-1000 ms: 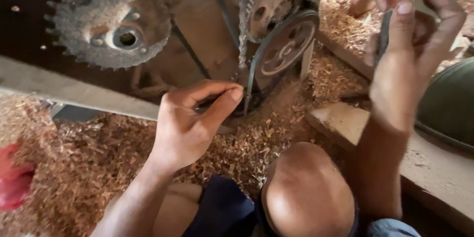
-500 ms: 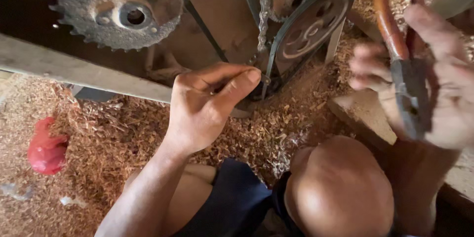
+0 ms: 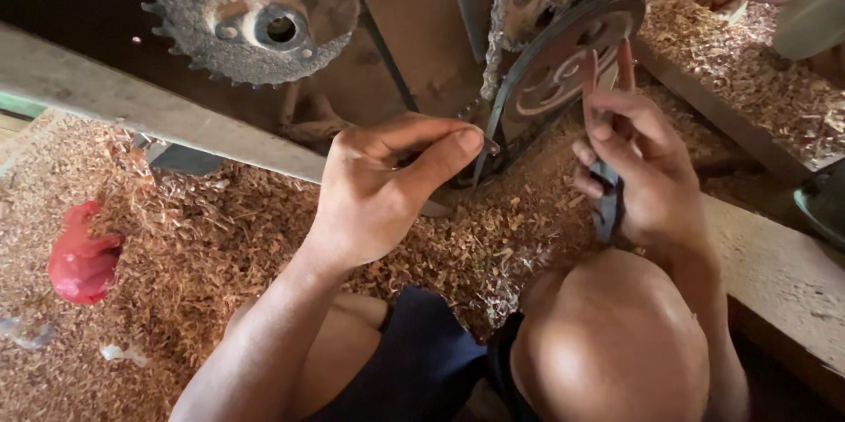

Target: The person sits on the floor and repairs a metal chain on a machine. They use pliers to remove a master link, then reattach the chain to the gears and secure it with the master link.

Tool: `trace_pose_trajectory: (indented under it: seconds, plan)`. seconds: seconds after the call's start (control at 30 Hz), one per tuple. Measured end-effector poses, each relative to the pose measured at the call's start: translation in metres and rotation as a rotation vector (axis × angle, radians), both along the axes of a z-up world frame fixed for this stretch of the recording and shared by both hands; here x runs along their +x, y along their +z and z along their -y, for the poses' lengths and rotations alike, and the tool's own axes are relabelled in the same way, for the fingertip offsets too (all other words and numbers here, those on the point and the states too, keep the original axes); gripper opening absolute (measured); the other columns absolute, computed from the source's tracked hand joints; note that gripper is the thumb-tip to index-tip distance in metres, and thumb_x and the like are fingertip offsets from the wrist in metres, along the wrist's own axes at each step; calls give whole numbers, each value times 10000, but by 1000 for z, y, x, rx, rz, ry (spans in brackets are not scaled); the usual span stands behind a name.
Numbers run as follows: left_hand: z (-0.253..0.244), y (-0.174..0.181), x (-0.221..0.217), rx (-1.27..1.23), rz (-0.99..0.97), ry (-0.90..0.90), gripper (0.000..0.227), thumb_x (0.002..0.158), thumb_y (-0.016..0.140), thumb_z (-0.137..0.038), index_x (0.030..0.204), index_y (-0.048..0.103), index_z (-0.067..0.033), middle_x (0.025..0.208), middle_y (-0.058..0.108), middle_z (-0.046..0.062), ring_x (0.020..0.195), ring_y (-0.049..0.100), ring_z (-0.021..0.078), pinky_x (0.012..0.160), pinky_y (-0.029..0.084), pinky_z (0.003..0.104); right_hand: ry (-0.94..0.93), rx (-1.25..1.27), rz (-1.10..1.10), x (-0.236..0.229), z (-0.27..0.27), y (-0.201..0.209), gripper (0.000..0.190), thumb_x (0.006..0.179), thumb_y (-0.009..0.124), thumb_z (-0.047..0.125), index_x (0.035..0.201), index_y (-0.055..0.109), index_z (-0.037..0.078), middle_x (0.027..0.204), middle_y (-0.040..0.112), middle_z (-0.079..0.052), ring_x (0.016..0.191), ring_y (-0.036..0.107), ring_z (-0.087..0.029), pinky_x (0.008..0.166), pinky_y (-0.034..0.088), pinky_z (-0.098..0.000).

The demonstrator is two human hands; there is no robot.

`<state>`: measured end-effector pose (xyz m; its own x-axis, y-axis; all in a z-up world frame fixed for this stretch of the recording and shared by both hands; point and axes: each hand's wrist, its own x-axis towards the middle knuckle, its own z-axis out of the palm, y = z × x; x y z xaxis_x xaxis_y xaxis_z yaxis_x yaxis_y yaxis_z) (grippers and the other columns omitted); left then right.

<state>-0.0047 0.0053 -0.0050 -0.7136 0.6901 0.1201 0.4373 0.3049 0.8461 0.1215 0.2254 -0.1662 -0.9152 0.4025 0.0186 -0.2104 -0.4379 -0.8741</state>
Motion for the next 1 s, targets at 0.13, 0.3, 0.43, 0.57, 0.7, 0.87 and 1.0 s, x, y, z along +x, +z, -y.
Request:
trace_pose_trajectory:
  seconds: [0.13,0.3,0.43,0.57,0.7,0.87,1.0]
  plan:
    - [0,-2,1,32,-150,-37,186,971,758,-173,1090,783,-33,1017,809,90,902,778,113,797,606,248,-24,566,-117,-13,5,19,225,989,689,250,1162,747,119,1526,613,-202,593,551,-1,587,447,-251]
    - [-1,-3,4,68,-156,-30,175,971,755,-150,1097,783,-32,1005,807,92,858,779,130,754,610,249,-13,703,-287,-33,21,51,227,972,748,213,1148,732,69,1692,312,-235,919,594,19,668,441,-237]
    - [0,-5,3,64,-189,-45,155,978,753,-135,1081,779,-22,995,802,95,851,783,136,744,611,253,-40,787,-368,-42,31,55,162,977,740,202,1030,722,50,1570,443,-256,728,598,8,636,479,-242]
    - [0,-7,-1,85,-226,-132,139,977,714,-85,1094,746,-17,1014,782,96,873,782,142,769,633,252,73,531,-258,-36,37,50,155,1052,670,187,1073,685,34,917,662,-40,651,529,-39,577,432,-227]
    - [1,-4,2,89,-282,-135,142,944,708,-51,1077,734,-7,994,774,102,882,780,162,789,620,282,82,378,-211,-31,38,49,124,1077,637,151,1065,621,28,823,587,-5,659,510,-60,591,421,-245]
    - [1,-6,3,101,-295,-129,159,959,710,-52,1109,740,-11,1000,777,108,884,779,164,795,615,299,74,331,-188,-31,36,50,97,1054,652,107,1049,622,14,835,581,0,670,517,-55,580,426,-236]
    - [0,-11,-1,145,-293,-209,164,1000,726,-87,1147,734,-16,1065,772,114,940,776,173,835,631,296,90,309,-218,-32,35,49,107,1048,662,128,1051,643,23,824,586,9,663,517,-48,575,427,-232]
